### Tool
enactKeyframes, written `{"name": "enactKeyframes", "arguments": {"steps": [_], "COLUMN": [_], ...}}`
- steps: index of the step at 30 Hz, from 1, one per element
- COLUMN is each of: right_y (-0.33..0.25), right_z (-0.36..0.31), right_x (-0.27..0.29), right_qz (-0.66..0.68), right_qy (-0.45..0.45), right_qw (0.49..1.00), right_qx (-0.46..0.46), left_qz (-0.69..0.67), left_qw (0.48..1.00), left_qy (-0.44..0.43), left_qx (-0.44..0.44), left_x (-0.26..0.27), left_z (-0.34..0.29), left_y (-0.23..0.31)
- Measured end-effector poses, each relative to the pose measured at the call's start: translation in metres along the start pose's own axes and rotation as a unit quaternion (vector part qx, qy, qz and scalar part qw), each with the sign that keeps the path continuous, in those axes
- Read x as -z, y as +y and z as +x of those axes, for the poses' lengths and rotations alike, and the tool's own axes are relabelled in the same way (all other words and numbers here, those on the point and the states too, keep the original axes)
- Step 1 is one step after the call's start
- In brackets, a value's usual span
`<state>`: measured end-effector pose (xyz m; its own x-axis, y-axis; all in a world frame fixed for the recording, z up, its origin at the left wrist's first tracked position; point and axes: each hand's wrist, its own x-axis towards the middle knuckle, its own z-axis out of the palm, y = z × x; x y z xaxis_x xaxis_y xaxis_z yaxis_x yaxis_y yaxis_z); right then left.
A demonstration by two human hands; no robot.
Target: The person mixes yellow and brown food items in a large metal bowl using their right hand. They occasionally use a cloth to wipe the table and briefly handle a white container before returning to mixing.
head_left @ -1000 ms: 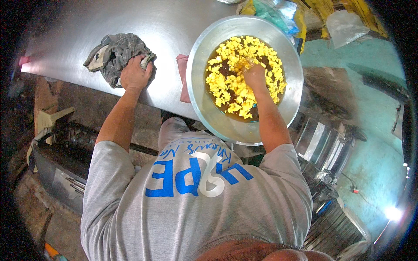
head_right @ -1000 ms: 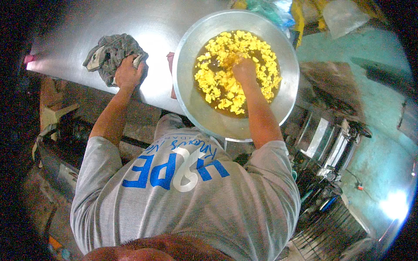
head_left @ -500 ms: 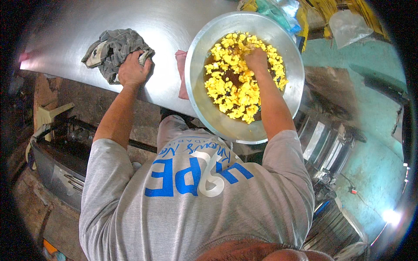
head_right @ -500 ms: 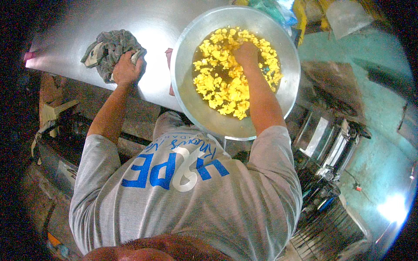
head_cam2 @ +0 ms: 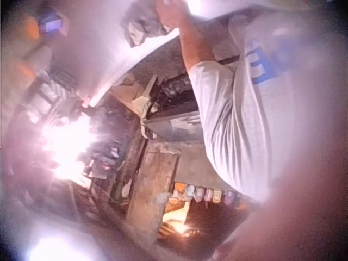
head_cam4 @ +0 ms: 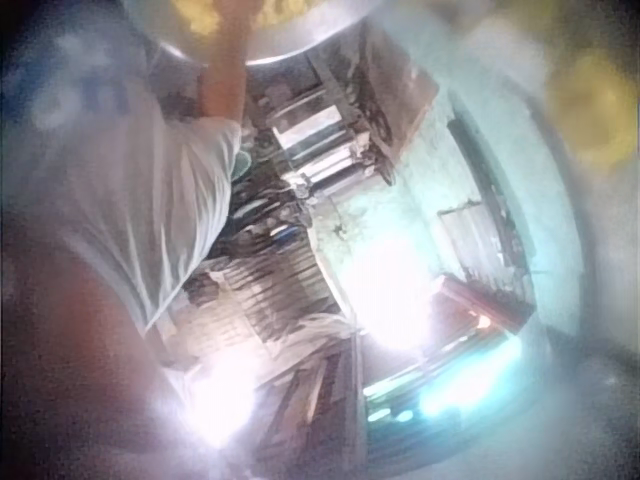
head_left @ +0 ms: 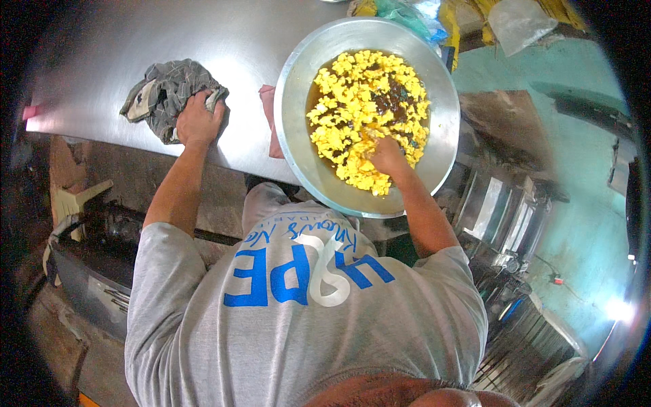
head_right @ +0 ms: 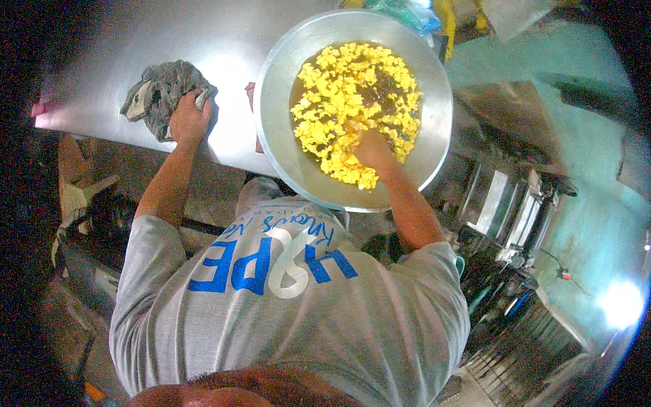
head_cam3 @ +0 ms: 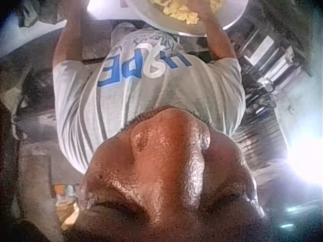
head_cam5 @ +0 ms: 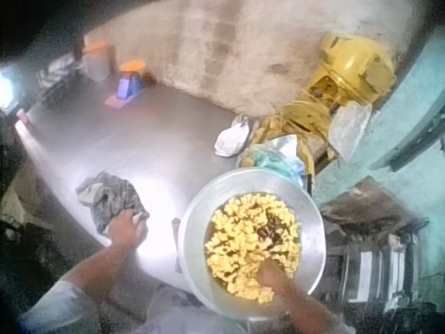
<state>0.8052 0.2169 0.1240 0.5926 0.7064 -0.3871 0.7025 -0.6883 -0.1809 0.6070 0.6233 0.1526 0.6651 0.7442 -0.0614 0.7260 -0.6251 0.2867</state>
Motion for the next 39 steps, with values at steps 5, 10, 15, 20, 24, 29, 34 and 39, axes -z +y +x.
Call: {"name": "enactKeyframes", "arguments": {"steps": [5,10,15,20,24,29,34,39], "right_y": [-0.025,-0.096,-0.111,-0.082,-0.065,-0.093,-0.064,-0.081], "right_z": [0.028,0.036,0.009,0.061,0.116,0.056,0.115,0.090], "right_x": [0.030,0.052,0.038,0.065,0.041,0.059,0.080,0.041], "right_qz": [-0.029,0.041,0.005,-0.116,-0.062,-0.111,-0.034,-0.140], "right_qy": [0.129,0.117,-0.026,-0.087,-0.061,-0.100,-0.123,-0.048], "right_qw": [0.990,0.992,0.999,0.984,0.992,0.987,0.977,0.987], "right_qx": [0.050,-0.011,0.017,-0.103,-0.095,-0.066,-0.173,-0.062], "left_qz": [0.003,0.003,-0.031,-0.071,-0.154,-0.269,-0.340,-0.347], "left_qw": [1.000,1.000,0.999,0.996,0.984,0.953,0.926,0.925], "left_qy": [0.003,0.008,0.023,0.011,-0.008,0.014,0.047,0.122], "left_qx": [-0.010,-0.023,-0.035,-0.059,-0.091,-0.140,-0.157,-0.097], "left_x": [0.003,0.001,0.002,0.004,0.002,0.021,0.049,0.059], "left_z": [-0.003,-0.002,-0.006,-0.001,0.004,-0.006,-0.024,-0.061], "left_y": [-0.002,-0.004,-0.012,-0.026,-0.036,-0.053,-0.066,-0.104]}}
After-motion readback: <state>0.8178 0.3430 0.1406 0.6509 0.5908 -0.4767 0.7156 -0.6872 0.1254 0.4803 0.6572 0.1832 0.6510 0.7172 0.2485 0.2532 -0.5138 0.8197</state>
